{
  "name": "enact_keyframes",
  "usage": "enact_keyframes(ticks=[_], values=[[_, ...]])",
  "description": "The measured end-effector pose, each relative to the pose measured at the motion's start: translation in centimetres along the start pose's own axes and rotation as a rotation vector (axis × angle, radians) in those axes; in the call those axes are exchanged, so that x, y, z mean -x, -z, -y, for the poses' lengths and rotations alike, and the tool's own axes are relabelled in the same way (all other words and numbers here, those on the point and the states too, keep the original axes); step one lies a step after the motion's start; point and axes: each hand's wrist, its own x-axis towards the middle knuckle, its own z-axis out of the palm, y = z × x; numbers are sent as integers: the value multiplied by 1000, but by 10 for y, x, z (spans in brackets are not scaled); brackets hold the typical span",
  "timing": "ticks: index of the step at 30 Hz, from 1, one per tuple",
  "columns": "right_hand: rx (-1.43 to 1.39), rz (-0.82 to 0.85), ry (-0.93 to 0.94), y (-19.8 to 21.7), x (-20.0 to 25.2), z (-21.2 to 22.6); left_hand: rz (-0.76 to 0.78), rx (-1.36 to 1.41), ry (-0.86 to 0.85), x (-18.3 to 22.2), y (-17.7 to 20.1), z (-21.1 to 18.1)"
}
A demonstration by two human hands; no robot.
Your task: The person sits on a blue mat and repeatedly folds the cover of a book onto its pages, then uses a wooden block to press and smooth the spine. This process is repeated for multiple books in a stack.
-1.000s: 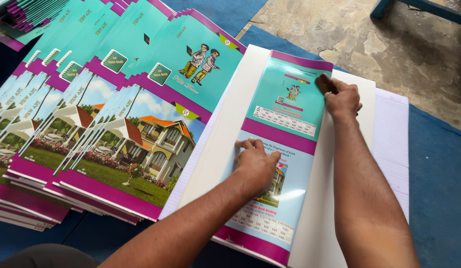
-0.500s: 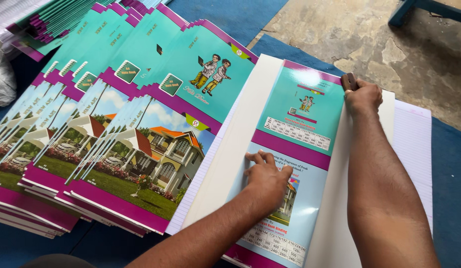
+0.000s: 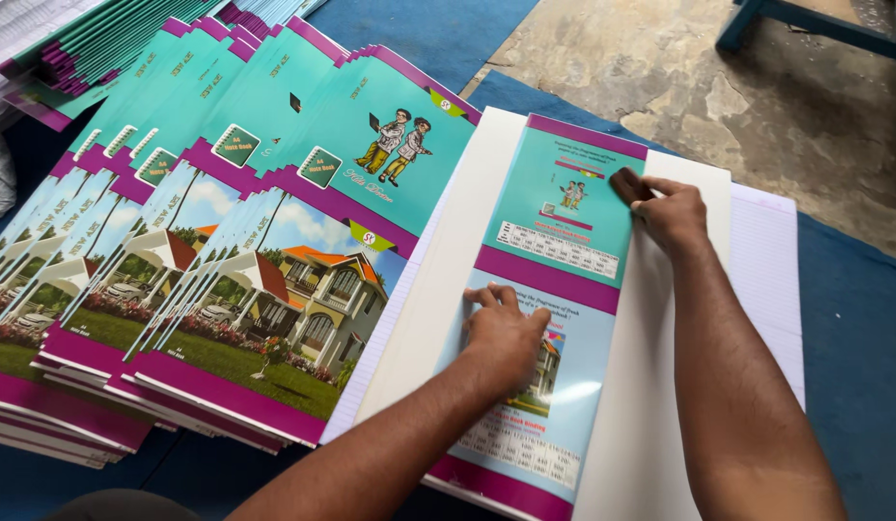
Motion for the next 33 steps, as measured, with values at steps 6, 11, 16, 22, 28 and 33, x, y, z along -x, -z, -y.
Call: enact_keyframes(ticks=[6, 11, 16, 22, 28, 33], values=[[18, 79, 26, 8, 54, 2, -107, 31, 0, -8, -18, 4], [-41, 149, -35, 8, 90, -1, -127, 34, 12, -12, -21, 5], [-1, 200, 35, 13, 122, -20, -28, -60, 12, -6, -13, 4], [8, 227, 236, 15, 165, -54, -73, 46, 70, 5, -8, 2], [46, 266, 299, 18, 218, -70, 18, 83, 129, 11, 0, 0], [70, 308, 268, 28, 271, -63, 21, 100, 150, 14, 2, -3]])
